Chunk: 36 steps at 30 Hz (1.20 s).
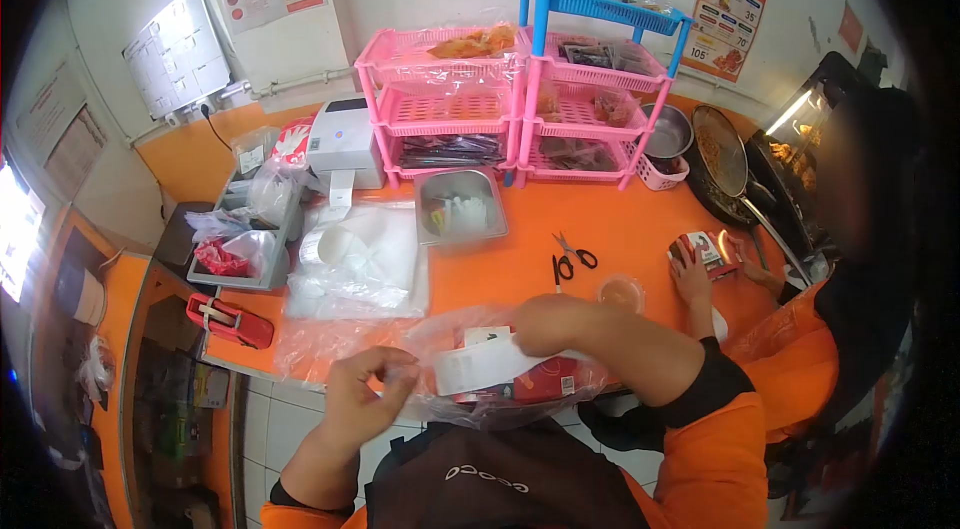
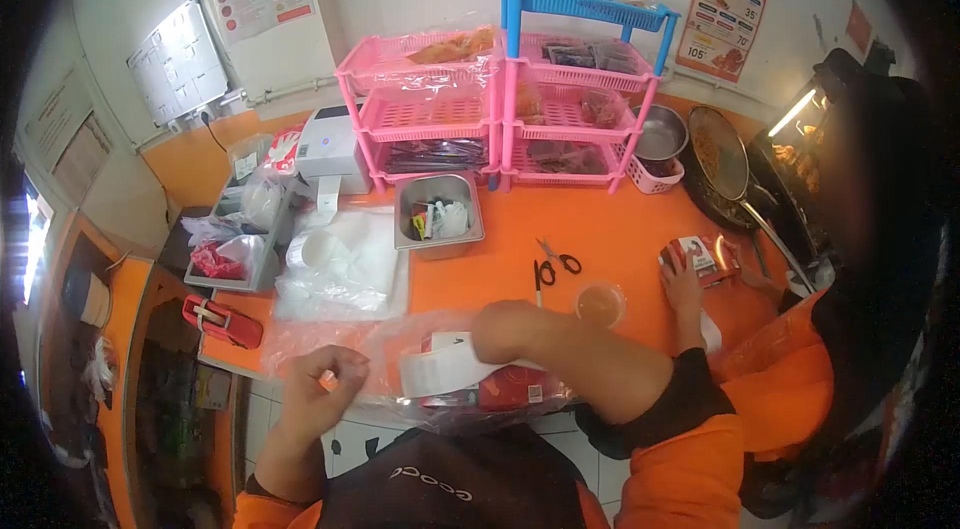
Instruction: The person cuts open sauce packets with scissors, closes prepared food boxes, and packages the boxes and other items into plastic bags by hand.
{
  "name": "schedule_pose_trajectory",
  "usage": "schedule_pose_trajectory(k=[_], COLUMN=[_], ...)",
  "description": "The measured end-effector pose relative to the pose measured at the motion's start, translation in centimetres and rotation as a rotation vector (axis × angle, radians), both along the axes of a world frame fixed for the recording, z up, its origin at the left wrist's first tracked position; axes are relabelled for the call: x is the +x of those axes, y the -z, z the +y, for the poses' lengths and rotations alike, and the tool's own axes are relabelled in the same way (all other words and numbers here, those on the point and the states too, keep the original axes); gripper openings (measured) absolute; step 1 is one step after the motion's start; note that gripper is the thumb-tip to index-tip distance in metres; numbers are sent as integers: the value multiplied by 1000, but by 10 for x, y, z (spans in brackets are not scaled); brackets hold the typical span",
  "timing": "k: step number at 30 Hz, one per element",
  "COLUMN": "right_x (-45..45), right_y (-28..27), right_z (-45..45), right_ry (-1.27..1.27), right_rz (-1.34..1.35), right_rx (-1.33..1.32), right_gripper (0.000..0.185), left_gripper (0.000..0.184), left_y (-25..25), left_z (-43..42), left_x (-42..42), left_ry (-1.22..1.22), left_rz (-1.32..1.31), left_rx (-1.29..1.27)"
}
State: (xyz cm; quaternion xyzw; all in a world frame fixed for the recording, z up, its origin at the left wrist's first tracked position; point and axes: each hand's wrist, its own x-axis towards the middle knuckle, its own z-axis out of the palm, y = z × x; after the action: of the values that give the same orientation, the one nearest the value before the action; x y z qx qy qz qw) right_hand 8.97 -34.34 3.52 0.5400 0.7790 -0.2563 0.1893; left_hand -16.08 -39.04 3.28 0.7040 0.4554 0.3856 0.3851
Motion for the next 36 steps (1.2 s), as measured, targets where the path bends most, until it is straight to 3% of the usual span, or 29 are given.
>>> schedule_pose_trajectory(k=[3,4,7,8,11,14,17,21,24,27,30,33,36], right_x=[-29,-40,-58,-59,-48,-20,4,51,86,95,88,94,100], right_y=[-15,-21,-22,-9,15,51,48,23,15,63,75,31,17], right_z=[-8,-9,-8,-6,0,-3,-16,-40,-68,-87,-99,-104,-112], right_ry=[-80,-28,25,-32,-46,70,114,273,268,515,671,918,864], right_rz=[49,53,41,19,-24,103,273,409,247,402,686,551,557], right_rx=[125,124,148,175,198,199,243,228,437,744,657,450,606], right_gripper=[28,27,26,25,26,31,48,68,76,76,64,53,46], left_gripper=[13,12,15,18,22,28,33,51,63,67,64,51,39], left_y=[-5,-10,21,17,100,166,122,75,93,83,83,70,42], left_z=[-8,-12,-8,0,18,19,15,20,29,29,33,32,35], left_x=[21,26,33,33,18,7,31,61,61,64,65,62,49], left_ry=[155,221,254,208,78,246,142,134,132,125,148,115,118], left_rz=[80,94,-186,88,390,143,387,625,768,711,796,720,576], left_rx=[312,275,-173,-317,-38,-336,176,-159,-6,-30,30,301,9])
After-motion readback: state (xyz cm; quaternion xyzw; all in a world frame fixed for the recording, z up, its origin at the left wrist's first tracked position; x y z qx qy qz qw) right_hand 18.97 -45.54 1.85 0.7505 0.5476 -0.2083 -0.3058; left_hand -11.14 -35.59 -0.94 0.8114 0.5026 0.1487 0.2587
